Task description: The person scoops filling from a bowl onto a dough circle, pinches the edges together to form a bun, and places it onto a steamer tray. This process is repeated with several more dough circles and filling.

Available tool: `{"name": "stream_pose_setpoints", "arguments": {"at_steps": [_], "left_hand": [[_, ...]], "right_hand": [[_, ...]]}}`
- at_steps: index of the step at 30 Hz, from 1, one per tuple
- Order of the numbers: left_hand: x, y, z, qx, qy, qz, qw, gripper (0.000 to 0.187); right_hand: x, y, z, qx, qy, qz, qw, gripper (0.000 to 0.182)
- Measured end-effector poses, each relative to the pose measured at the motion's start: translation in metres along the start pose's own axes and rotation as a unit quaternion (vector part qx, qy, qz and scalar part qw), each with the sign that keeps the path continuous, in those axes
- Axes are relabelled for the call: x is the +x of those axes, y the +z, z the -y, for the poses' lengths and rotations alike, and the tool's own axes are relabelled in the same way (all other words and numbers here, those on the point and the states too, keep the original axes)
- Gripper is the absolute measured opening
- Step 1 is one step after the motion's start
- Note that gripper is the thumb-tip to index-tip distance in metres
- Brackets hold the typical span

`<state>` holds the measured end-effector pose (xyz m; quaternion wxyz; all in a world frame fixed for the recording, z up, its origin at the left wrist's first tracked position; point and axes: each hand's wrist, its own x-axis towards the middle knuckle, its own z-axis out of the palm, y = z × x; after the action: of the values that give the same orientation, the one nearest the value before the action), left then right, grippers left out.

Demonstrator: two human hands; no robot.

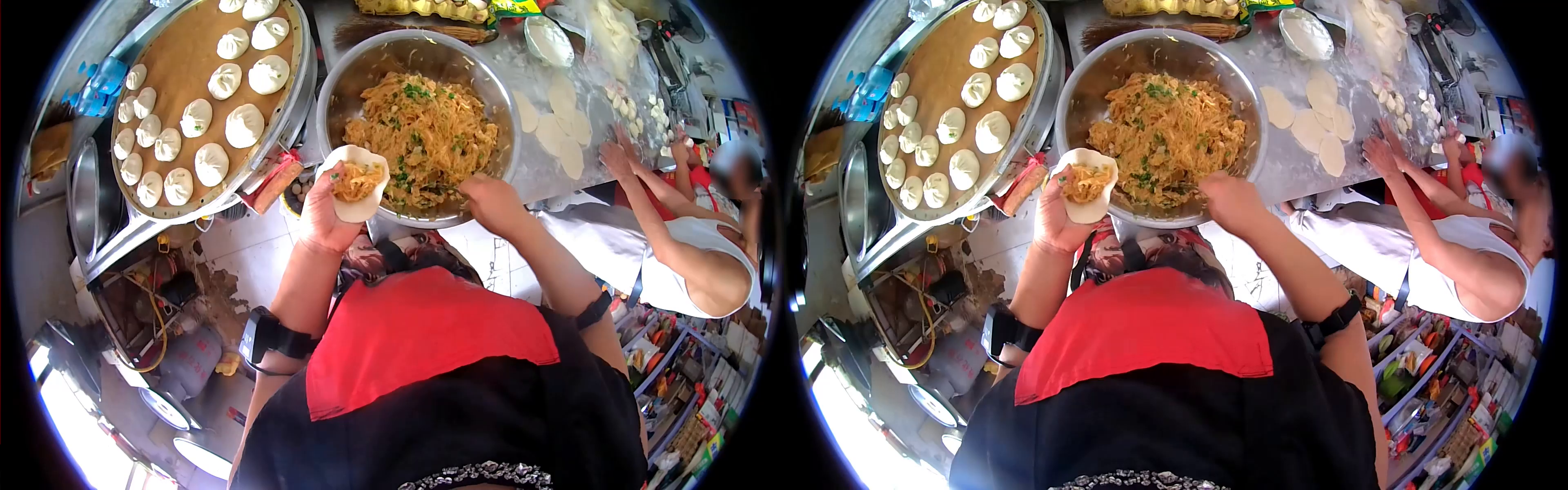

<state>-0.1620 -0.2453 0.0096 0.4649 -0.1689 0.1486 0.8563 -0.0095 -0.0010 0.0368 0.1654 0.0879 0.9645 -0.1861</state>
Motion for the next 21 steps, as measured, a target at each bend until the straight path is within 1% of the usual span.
{"name": "stream_pose_setpoints", "arguments": {"at_steps": [2, 3, 4, 5, 6, 7, 9, 12, 13, 14, 15, 16, 17, 18, 19, 21], "left_hand": [[0.001, -0.001, 0.0, 0.003, 0.008, -0.003, 1.0, 0.05], [0.001, -0.004, -0.001, 0.001, 0.009, -0.004, 1.0, 0.05], [0.0, -0.005, -0.001, -0.002, 0.01, -0.006, 1.0, 0.05], [0.0, -0.004, -0.001, -0.004, 0.01, -0.014, 1.0, 0.046], [0.0, -0.001, -0.002, -0.007, 0.009, -0.022, 1.0, 0.042], [0.0, 0.001, -0.002, -0.009, 0.008, -0.03, 0.999, 0.038], [0.002, -0.002, 0.001, -0.012, 0.008, -0.037, 0.999, 0.041], [0.008, 0.006, 0.005, -0.003, -0.003, -0.03, 1.0, 0.047], [0.011, 0.01, 0.008, 0.002, -0.009, -0.025, 1.0, 0.049], [0.012, 0.013, 0.013, -0.011, -0.01, 0.028, 0.999, 0.052], [0.014, 0.019, 0.018, -0.012, -0.019, 0.03, 0.999, 0.051], [0.017, 0.03, 0.022, -0.014, -0.027, 0.032, 0.999, 0.05], [0.02, 0.037, 0.027, -0.016, -0.034, 0.034, 0.999, 0.049], [0.022, 0.039, 0.032, -0.002, -0.013, 0.036, 0.999, 0.046], [0.025, 0.04, 0.035, -0.018, -0.011, 0.022, 1.0, 0.045], [0.029, 0.041, 0.042, -0.051, -0.006, -0.008, 0.999, 0.043]], "right_hand": [[0.002, 0.002, -0.024, 0.059, -0.015, -0.018, 0.998, 0.02], [0.001, -0.004, -0.028, 0.139, 0.033, 0.022, 0.989, 0.021], [0.0, -0.01, -0.031, 0.218, 0.081, 0.063, 0.97, 0.021], [-0.002, -0.014, -0.033, 0.296, 0.129, 0.103, 0.941, 0.022], [-0.003, -0.014, -0.033, 0.372, 0.151, 0.108, 0.909, 0.021], [-0.004, -0.016, -0.033, 0.402, 0.184, 0.119, 0.889, 0.022], [-0.007, -0.031, -0.031, 0.458, 0.246, 0.138, 0.843, 0.024], [-0.015, -0.056, -0.008, 0.493, 0.214, 0.059, 0.841, 0.023], [-0.015, -0.058, 0.004, 0.492, 0.177, 0.001, 0.852, 0.023], [-0.015, -0.058, 0.019, 0.489, 0.142, -0.059, 0.859, 0.023], [-0.016, -0.055, 0.033, 0.483, 0.106, -0.119, 0.861, 0.022], [-0.016, -0.049, 0.044, 0.375, 0.082, -0.185, 0.905, 0.022], [-0.013, -0.043, 0.053, 0.225, -0.001, -0.263, 0.938, 0.025], [-0.015, -0.038, 0.062, 0.191, -0.024, -0.264, 0.945, 0.027], [-0.016, -0.035, 0.07, 0.155, -0.048, -0.264, 0.951, 0.028], [-0.016, -0.035, 0.077, 0.163, -0.055, -0.31, 0.935, 0.031]]}}
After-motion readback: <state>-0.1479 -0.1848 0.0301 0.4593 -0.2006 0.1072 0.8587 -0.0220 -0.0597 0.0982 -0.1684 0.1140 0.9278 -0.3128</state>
